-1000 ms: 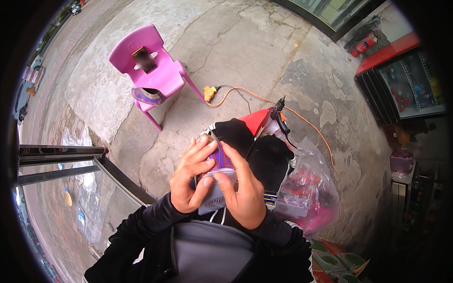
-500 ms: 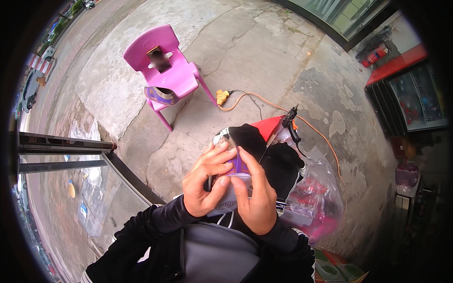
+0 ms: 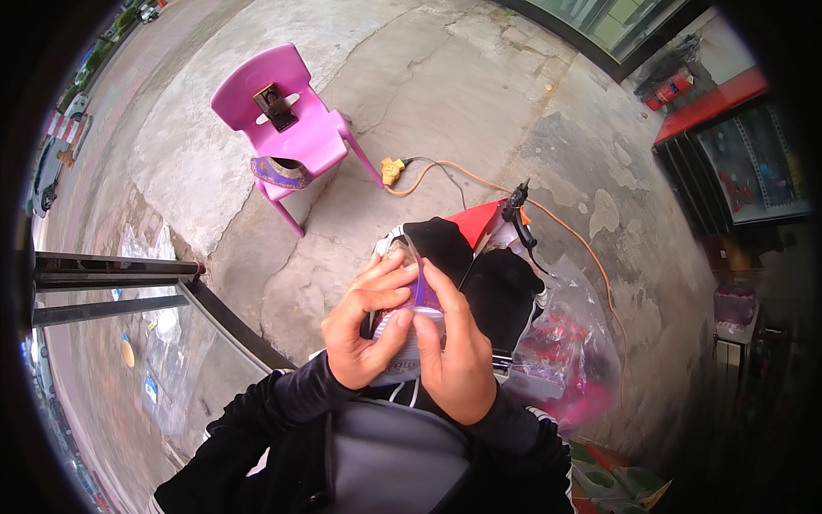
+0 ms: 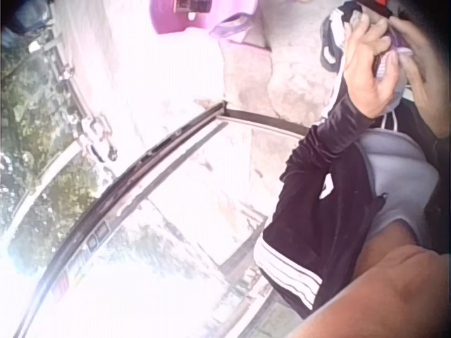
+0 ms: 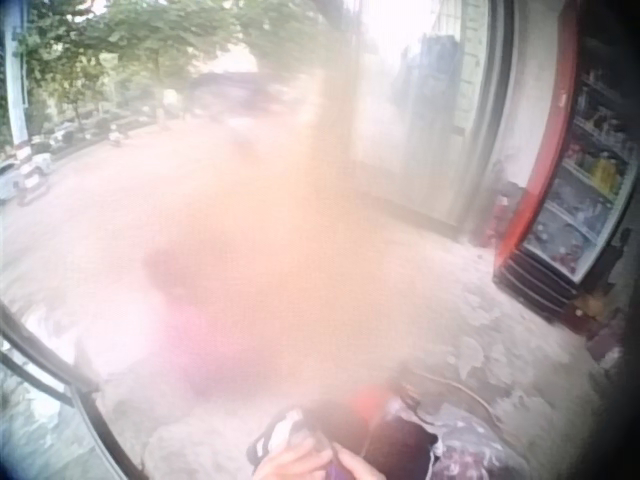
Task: The person assembles a pair of purple slippers by applying hot glue to the sole and attaching the fabric upper. They use a hot glue gun and a stapler to secure the edges, then inspect the finished slipper.
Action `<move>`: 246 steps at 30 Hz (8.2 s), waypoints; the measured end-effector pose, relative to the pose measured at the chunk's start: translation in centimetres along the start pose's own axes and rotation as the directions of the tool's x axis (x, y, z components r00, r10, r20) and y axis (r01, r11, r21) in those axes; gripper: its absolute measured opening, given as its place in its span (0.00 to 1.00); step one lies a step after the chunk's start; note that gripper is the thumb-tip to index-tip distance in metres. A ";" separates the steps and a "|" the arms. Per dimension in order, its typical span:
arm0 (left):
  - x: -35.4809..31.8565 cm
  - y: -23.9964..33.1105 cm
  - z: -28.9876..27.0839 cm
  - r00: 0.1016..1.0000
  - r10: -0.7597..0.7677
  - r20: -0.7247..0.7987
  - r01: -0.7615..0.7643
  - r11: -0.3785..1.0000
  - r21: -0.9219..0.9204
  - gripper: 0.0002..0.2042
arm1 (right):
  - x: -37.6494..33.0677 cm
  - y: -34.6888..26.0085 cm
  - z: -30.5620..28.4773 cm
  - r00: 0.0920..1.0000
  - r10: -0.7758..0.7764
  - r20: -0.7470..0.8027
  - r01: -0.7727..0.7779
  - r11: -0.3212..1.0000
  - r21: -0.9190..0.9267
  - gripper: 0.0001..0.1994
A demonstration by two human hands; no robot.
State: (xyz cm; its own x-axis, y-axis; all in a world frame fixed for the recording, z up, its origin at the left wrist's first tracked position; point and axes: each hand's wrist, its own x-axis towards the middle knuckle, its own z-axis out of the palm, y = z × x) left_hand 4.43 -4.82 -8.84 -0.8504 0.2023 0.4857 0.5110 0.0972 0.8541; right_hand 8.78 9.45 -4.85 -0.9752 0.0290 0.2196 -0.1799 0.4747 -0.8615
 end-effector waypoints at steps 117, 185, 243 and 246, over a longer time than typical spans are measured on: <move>9.0 -7.5 -6.7 0.121 0.191 0.974 0.981 0.125 -0.146 0.23 | 3.8 -1.5 -5.0 0.886 -0.246 0.392 0.300 0.950 -0.082 0.12; 9.6 -5.1 -7.0 0.080 0.122 0.989 0.993 0.078 -0.090 0.23 | 5.6 -3.3 -7.0 0.839 -0.171 0.517 0.240 0.968 -0.069 0.28; 4.5 9.2 -2.7 0.853 -0.446 0.271 0.518 0.784 -0.343 0.09 | 5.0 -2.5 -3.5 0.924 -0.069 -0.375 0.284 0.782 0.555 0.27; 4.5 9.0 -2.5 0.908 -0.378 0.182 0.415 0.874 -0.255 0.07 | 4.8 -3.2 -4.2 0.957 -0.029 -0.290 0.210 0.759 0.617 0.30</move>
State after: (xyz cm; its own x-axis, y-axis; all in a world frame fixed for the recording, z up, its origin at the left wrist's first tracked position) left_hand 4.92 -5.46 1.48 -0.9421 0.3244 0.0846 0.0619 -0.0798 0.9949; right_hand 5.22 11.72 0.92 -0.8901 0.2692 0.3677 -0.4209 -0.1761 -0.8899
